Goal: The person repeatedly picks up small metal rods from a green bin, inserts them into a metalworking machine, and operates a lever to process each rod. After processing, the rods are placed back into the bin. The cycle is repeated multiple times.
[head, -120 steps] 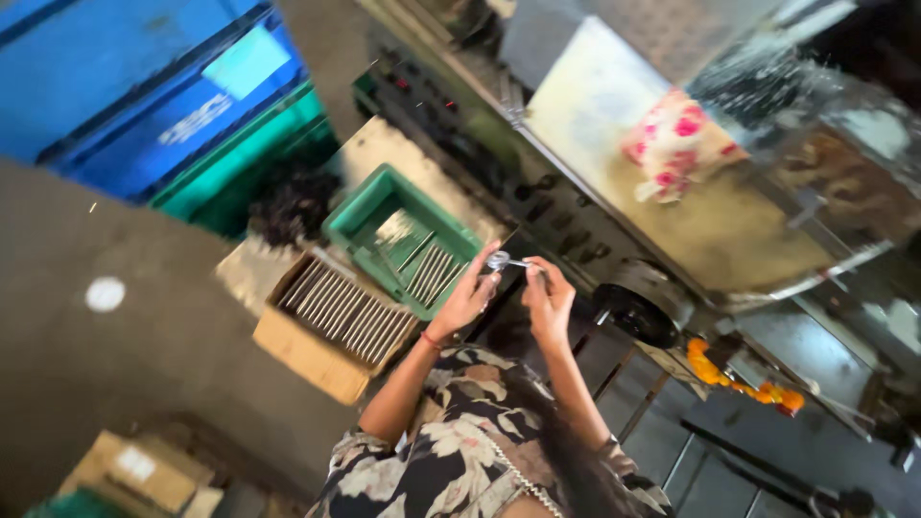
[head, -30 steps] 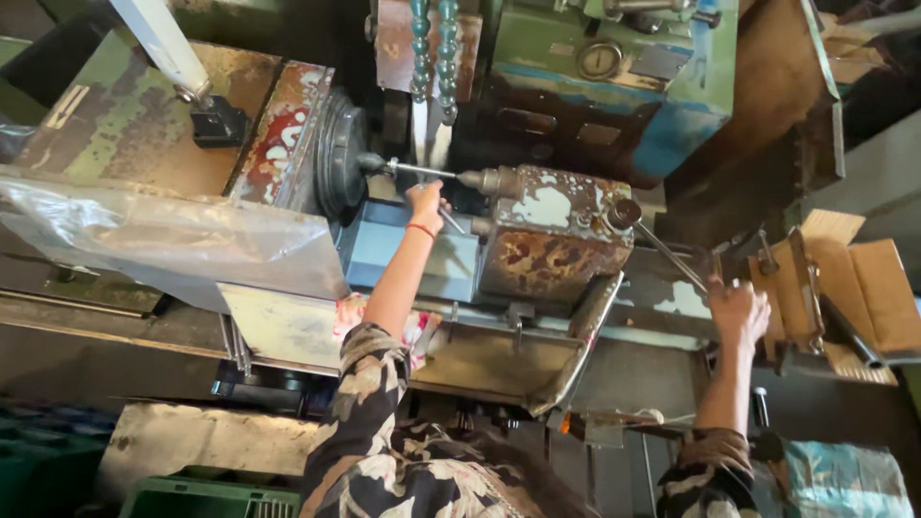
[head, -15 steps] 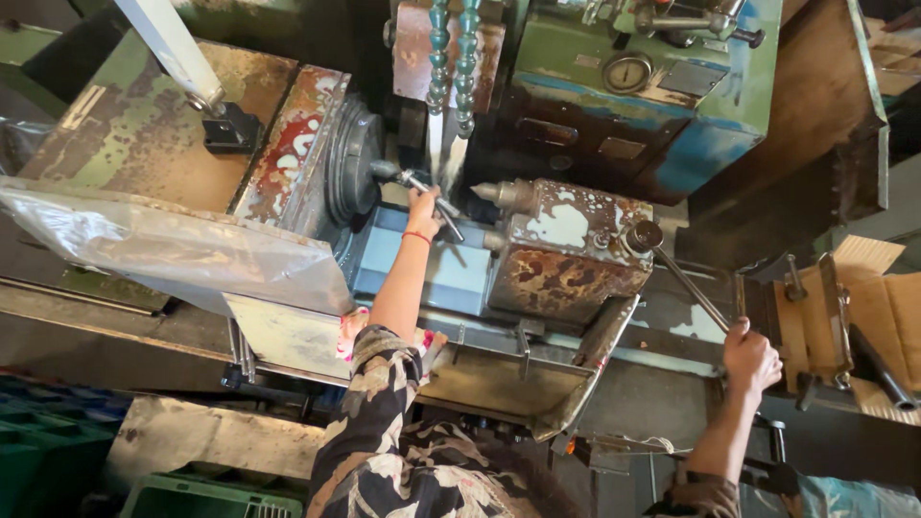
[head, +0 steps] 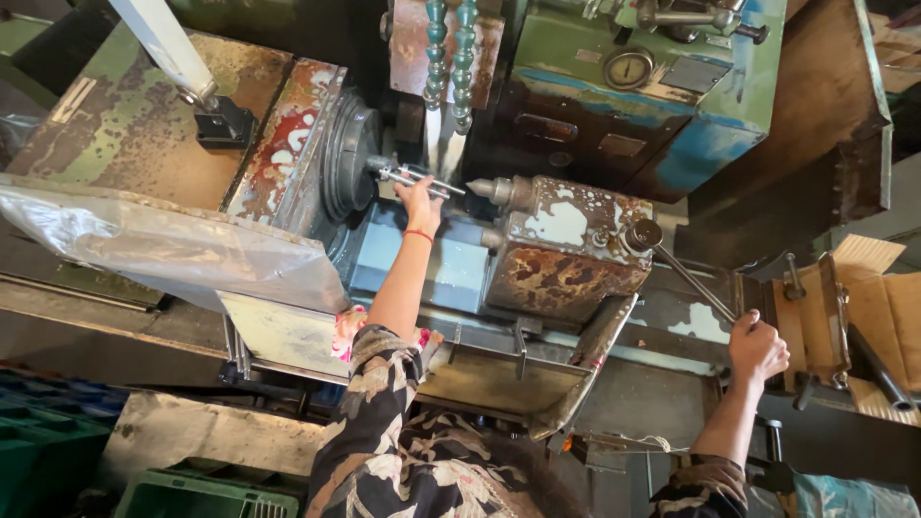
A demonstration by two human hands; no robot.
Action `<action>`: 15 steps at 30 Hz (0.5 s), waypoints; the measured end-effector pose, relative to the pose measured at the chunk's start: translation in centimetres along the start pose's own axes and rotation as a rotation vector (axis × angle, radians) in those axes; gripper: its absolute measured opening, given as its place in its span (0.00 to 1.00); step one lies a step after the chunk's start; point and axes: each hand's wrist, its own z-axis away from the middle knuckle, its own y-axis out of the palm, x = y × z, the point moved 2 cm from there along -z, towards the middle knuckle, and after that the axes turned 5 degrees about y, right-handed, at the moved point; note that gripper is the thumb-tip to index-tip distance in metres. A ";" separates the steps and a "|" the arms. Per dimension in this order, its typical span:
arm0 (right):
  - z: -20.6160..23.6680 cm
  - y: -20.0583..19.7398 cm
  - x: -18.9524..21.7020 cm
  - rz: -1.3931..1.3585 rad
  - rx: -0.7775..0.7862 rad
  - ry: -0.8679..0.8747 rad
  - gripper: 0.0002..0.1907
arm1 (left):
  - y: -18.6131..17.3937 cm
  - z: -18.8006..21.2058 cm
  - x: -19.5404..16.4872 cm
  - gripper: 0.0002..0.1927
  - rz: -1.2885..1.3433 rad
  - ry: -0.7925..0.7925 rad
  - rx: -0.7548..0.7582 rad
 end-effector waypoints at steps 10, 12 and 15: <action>3.0 0.3 -1.0 0.051 0.147 0.089 0.32 | 0.2 -0.2 0.3 0.33 0.124 0.032 0.063; 2.8 0.4 -1.3 0.019 0.179 0.087 0.32 | 0.1 -0.2 0.3 0.32 0.119 0.031 0.060; 2.4 0.4 -1.8 -0.004 0.208 0.041 0.33 | 0.0 -0.3 0.5 0.31 0.094 0.026 0.051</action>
